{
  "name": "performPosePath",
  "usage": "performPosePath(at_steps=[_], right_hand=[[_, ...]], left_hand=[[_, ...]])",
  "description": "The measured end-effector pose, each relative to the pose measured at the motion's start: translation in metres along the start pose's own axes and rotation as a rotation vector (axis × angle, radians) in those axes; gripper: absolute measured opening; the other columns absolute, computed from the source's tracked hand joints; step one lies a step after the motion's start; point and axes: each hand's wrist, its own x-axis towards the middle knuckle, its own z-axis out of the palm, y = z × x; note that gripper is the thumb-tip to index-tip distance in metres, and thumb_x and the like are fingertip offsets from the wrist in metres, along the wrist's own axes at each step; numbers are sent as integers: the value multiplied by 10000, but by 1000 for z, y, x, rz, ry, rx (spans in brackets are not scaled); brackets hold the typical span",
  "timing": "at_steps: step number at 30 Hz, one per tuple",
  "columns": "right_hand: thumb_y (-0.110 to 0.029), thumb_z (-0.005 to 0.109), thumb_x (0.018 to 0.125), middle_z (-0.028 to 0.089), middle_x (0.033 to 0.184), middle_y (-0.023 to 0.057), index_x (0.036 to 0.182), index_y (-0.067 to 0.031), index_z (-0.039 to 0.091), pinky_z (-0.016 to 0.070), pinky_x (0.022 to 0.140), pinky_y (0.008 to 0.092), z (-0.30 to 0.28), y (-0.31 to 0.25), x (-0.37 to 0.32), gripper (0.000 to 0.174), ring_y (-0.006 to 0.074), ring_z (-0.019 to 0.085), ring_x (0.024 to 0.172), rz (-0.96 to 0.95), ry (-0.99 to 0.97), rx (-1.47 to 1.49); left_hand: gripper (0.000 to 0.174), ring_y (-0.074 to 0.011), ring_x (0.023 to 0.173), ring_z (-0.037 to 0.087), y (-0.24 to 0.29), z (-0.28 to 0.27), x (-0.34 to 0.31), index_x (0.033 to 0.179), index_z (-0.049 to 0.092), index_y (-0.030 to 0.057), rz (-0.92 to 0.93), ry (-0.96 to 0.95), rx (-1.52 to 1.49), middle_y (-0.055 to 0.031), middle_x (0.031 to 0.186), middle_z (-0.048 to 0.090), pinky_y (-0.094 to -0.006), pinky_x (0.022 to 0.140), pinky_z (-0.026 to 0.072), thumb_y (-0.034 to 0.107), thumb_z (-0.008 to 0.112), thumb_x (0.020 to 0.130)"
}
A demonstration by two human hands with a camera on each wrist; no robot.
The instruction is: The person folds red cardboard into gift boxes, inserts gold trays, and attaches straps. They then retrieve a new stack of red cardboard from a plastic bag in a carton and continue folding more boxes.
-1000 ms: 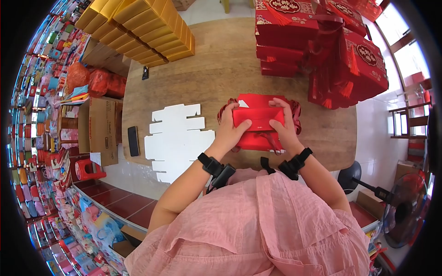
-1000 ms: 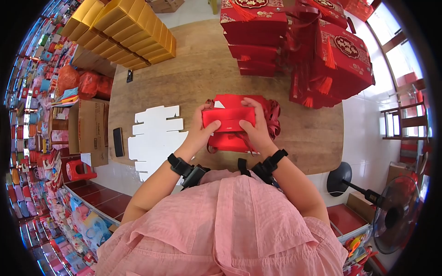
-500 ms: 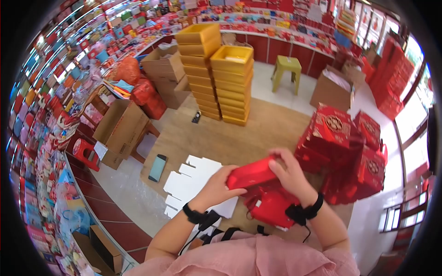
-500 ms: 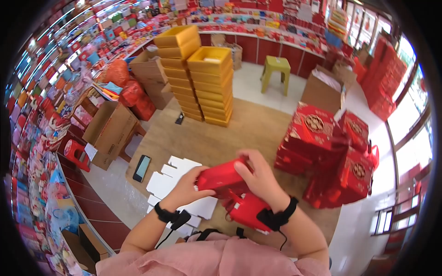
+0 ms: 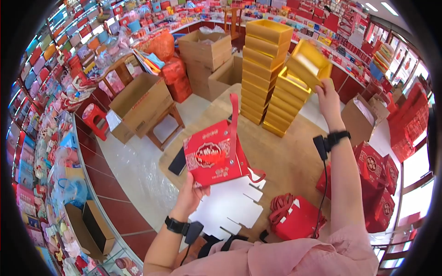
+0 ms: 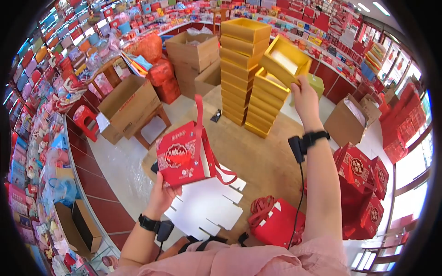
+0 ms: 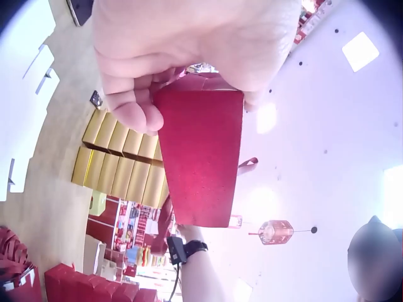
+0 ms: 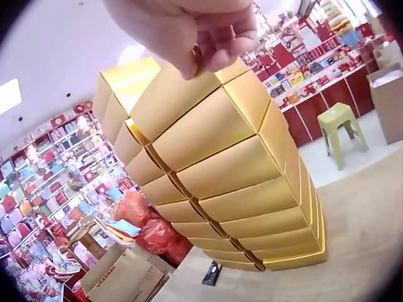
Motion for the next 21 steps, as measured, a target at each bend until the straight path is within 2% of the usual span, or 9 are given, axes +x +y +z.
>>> performPosePath(at_steps=[1,2,4,5,6,7,8,13,21], right_hand=[[-233,549,915,598,784,191,1020,-33,539,460,649,356,-19,-13,-21,226,331,598,724,22,-14,175],[-199,557,916,537,701,117,970,-6,545,419,598,297,-43,-36,-48,200,202,518,630,64,-6,231],[-113,572,877,500,672,44,920,-8,571,396,589,276,-87,-58,-104,113,108,455,643,116,-173,255],[-90,609,823,516,683,68,898,-17,570,412,615,300,-111,-73,-129,111,162,500,659,114,-287,172],[-90,636,775,531,705,101,870,-25,570,422,651,355,-124,-64,-155,132,268,526,693,-115,-272,120],[-103,652,755,536,727,120,851,-43,573,408,686,387,-150,-75,-166,138,335,510,731,-187,-410,33],[-131,664,757,514,696,95,835,-68,575,379,668,367,-167,-76,-176,134,289,492,669,-299,-444,9],[-184,678,749,462,643,53,815,-103,569,336,630,345,-245,-75,-210,152,224,464,594,-341,-619,-189],[-219,666,761,475,627,52,776,-106,542,342,649,335,-298,-66,-251,168,229,448,569,-254,-550,-406]], left_hand=[[527,-159,729,581,1,4,5,1124,541,51,-12,22,-20,-68,919,635,-286,624,475,505,313,982],[542,-158,693,575,0,9,10,1094,554,49,-23,38,-38,-71,875,639,-284,605,469,512,295,983],[545,-159,660,567,-2,20,18,1072,562,48,-54,18,-35,-74,843,637,-284,591,463,512,288,985],[549,-159,628,558,-4,26,20,1050,569,47,-74,7,-24,-76,811,634,-283,578,458,511,282,986],[549,-159,628,558,-7,33,22,1050,569,47,-93,-12,-27,-76,811,634,-283,578,458,511,282,986],[553,-159,618,555,-9,39,23,1044,572,46,-110,-56,-16,-77,804,633,-285,573,454,512,281,986],[556,-160,609,552,-13,46,25,1038,575,45,-126,-101,-5,-79,797,632,-286,568,451,513,280,986],[548,-156,585,526,-36,82,27,1074,565,55,-232,-245,65,-71,822,635,-280,534,415,511,274,986],[482,-138,580,517,-76,148,7,1027,573,60,-374,-416,313,-54,777,617,-263,542,416,456,299,999]])
